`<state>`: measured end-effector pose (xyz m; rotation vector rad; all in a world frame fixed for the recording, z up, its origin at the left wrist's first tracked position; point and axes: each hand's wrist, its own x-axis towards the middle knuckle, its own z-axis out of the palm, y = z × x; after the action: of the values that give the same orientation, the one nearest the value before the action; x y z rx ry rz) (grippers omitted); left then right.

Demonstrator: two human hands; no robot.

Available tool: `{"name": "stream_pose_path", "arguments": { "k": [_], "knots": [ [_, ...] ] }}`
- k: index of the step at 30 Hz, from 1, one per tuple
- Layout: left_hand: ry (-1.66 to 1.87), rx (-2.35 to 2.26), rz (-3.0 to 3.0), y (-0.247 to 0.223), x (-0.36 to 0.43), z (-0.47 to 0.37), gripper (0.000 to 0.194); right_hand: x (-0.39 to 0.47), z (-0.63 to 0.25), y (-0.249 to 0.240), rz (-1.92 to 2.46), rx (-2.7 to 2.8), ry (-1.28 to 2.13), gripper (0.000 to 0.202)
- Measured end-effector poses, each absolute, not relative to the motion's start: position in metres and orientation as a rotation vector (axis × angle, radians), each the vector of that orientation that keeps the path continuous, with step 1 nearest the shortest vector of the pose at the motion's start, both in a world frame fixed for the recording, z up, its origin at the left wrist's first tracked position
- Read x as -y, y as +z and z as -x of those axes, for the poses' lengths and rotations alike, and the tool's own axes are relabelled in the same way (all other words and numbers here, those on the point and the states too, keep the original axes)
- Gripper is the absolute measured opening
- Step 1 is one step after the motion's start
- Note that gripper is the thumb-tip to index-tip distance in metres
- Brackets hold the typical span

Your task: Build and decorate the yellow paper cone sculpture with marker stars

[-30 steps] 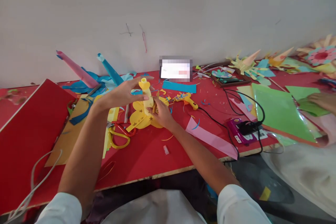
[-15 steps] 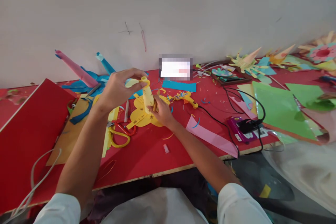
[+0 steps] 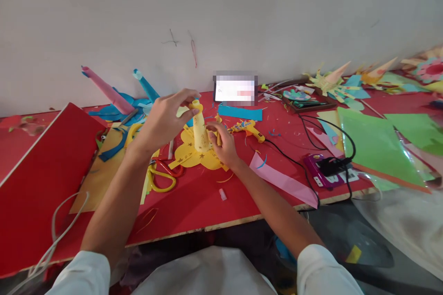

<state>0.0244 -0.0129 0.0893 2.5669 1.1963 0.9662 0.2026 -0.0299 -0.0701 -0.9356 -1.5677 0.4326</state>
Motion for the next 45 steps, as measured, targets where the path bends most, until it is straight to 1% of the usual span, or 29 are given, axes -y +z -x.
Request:
{"name": "stream_pose_path", "arguments": {
  "k": [5,10,12,13,15,17,20,23,27,30,33,36,39,42,45],
  "knots": [
    [0.907,-1.156,-2.593,0.091,0.011,-0.026,0.021,0.019,-0.216,-0.021,0.782,1.44,0.296,0.031],
    [0.96,-1.216,-2.56,0.095,0.012,-0.027,0.023,-0.007,-0.221,0.045,0.698,1.335,0.168,0.054],
    [1.002,-1.209,-2.524,0.095,0.012,-0.026,0.022,-0.012,-0.218,0.065,0.612,1.262,0.174,0.059],
    [1.028,-1.201,-2.504,0.094,0.011,-0.026,0.02,-0.012,-0.216,0.072,0.594,1.248,0.17,0.057],
    [1.074,-1.175,-2.471,0.092,0.011,-0.024,0.017,-0.01,-0.212,0.08,0.615,1.225,0.089,0.042],
    [1.099,-1.145,-2.454,0.091,0.012,-0.023,0.015,-0.007,-0.208,0.08,0.695,1.216,0.006,0.032],
    [1.122,-1.125,-2.417,0.088,0.013,-0.026,0.019,-0.002,-0.204,0.067,0.732,1.188,0.025,0.026],
    [1.185,-1.147,-2.343,0.08,0.011,-0.034,0.025,0.0,-0.203,0.042,0.762,1.159,0.148,0.023],
    [1.2,-1.18,-2.35,0.065,0.006,-0.045,0.028,0.0,-0.207,-0.001,0.834,1.185,0.22,0.021],
    [1.153,-1.165,-2.408,0.06,0.004,-0.046,0.032,0.002,-0.212,-0.026,0.951,1.164,0.185,0.026],
    [1.109,-1.141,-2.421,0.062,0.005,-0.044,0.032,0.006,-0.215,-0.04,0.992,1.239,0.231,0.032],
    [1.05,-1.12,-2.419,0.067,0.007,-0.04,0.028,0.01,-0.213,-0.045,1.001,1.308,0.202,0.032],
    [1.009,-1.105,-2.438,0.069,0.006,-0.035,0.029,0.013,-0.209,-0.041,0.979,1.343,0.136,0.031],
    [1.025,-1.072,-2.449,0.071,0.003,-0.03,0.029,0.01,-0.208,-0.026,0.949,1.355,0.092,0.032],
    [1.074,-1.057,-2.388,0.074,0.0,-0.023,0.032,0.002,-0.211,0.0,0.896,1.383,0.081,0.032]
  ]
}}
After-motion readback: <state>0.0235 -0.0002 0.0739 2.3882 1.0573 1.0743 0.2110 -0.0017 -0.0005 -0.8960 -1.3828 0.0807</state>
